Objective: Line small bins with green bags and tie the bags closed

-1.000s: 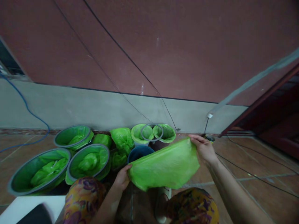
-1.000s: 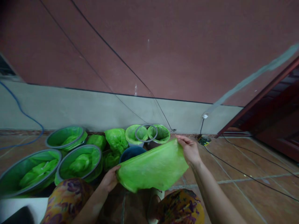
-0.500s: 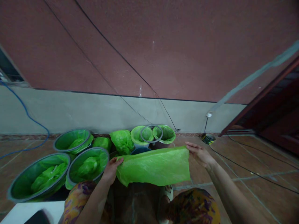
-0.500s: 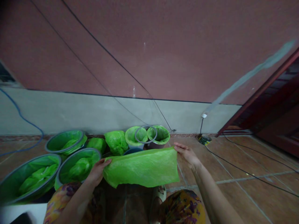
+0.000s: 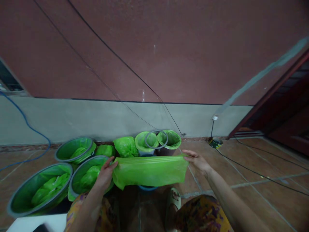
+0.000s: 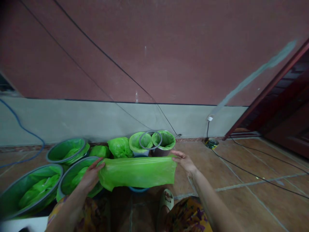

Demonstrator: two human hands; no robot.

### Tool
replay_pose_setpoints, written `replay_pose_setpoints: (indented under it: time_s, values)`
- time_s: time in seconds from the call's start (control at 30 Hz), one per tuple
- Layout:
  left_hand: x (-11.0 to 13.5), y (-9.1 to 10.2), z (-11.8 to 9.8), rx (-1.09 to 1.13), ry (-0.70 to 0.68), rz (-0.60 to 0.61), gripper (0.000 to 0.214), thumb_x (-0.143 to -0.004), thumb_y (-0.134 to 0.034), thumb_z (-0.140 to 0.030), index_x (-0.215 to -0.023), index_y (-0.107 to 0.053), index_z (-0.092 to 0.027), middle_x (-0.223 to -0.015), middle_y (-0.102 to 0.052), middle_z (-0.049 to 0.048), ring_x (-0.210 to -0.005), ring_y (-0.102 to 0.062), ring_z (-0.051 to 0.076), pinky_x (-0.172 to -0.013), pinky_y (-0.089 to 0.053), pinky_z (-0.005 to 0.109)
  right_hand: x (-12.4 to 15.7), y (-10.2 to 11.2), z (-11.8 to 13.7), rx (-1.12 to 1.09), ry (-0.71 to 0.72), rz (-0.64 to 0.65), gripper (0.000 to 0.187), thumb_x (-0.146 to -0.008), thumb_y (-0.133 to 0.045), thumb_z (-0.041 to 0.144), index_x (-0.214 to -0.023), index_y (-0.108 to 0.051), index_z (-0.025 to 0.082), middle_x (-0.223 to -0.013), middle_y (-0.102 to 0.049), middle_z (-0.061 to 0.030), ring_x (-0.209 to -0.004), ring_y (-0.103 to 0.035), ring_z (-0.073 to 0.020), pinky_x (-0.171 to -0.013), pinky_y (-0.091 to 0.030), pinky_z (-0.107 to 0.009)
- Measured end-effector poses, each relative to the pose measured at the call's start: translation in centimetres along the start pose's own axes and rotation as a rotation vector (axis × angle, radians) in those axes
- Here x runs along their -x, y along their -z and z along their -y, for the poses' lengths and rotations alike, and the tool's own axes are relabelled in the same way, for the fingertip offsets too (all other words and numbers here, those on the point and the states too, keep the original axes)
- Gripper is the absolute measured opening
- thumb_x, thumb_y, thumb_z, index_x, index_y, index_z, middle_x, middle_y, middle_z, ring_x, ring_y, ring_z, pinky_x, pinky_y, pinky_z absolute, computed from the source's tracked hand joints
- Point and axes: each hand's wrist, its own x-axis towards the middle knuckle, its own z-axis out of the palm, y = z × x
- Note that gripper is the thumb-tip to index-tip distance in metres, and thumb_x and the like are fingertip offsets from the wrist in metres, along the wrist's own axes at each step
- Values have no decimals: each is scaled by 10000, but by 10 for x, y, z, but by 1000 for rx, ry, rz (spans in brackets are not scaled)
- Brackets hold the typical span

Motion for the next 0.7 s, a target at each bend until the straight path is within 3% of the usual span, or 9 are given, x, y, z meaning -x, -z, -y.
replay_pose_setpoints:
  time_s: [0.13,0.33,0.47,0.57,0.7]
  values:
    - [-3,7,-15,-100,-89,26,704,-710,-742,-267,-1376,-515,-243,-932,-760,27,-792,-704,179,-742,-540,282,3,1,10,160,73,114,363,-608,-802,361,-942,-770,224,-1107,-718,-59,-974,-655,-220,-911,-494,-365]
    - [-3,12,-40,-187,-173,144,456,-656,-760,-382,-1070,-722,-196,-975,-762,74,-884,-694,222,-786,-540,311,8,1,21,438,150,396,214,-609,-773,270,-818,-792,229,-1168,-694,-84,-1148,-582,-305,-965,-468,-447]
    - [4,14,-55,-251,-109,260,531,-584,-825,-392,-1048,-723,-154,-942,-761,94,-810,-690,216,-753,-540,307,7,2,17,668,205,352,212,-617,-685,161,-796,-785,215,-1256,-642,-106,-1205,-552,-313,-965,-468,-439]
    - [8,13,-62,-346,-59,378,607,-524,-867,-302,-1092,-703,-165,-934,-759,84,-783,-690,216,-740,-542,310,2,3,10,842,248,324,271,-625,-620,102,-821,-777,206,-1182,-678,-113,-1251,-520,-297,-1007,-436,-430]
    - [6,7,-61,-546,-189,334,516,-439,-864,-213,-941,-745,-200,-770,-747,17,-681,-660,196,-644,-517,256,-1,4,4,981,256,275,265,-606,-591,81,-762,-767,205,-1111,-709,-115,-1204,-562,-303,-994,-448,-413]
